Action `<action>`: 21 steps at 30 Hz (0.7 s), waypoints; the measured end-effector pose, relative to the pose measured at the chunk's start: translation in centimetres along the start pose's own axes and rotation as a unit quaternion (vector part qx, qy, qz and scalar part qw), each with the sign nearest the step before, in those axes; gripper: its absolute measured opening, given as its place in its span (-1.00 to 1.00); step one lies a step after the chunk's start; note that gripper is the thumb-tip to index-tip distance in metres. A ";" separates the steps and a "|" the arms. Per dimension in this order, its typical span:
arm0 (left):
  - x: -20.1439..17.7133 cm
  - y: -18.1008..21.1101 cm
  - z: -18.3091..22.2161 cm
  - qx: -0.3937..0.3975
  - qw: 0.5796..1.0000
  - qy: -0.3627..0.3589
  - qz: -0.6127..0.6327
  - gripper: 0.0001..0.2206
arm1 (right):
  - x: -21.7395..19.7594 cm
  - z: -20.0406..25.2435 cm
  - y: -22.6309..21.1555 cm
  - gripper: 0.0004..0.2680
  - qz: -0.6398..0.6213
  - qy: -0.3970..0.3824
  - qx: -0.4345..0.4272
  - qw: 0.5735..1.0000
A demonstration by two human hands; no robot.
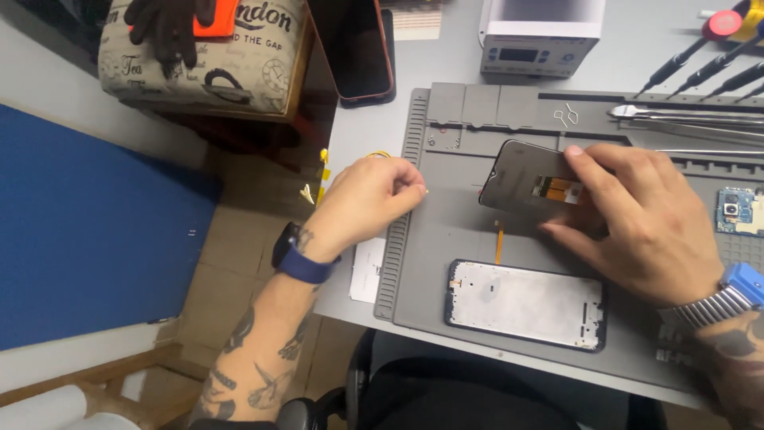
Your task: Disassembling a smartphone to remove the screen, motherboard, and internal ribbon cables.
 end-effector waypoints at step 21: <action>0.5 0.1 -5.8 0.046 0.979 0.061 -0.187 -0.87 | 0.5 -0.1 0.0 -0.39 -0.009 -0.013 0.002 1.000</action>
Point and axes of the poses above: each hand's wrist, its own z-axis away from the middle knuckle, its own x-axis out of the palm, y = z × x, the point moved 8 cm from there along -z, towards the middle knuckle, and after that the axes turned 7 degrees about x, right-handed, at the moved point
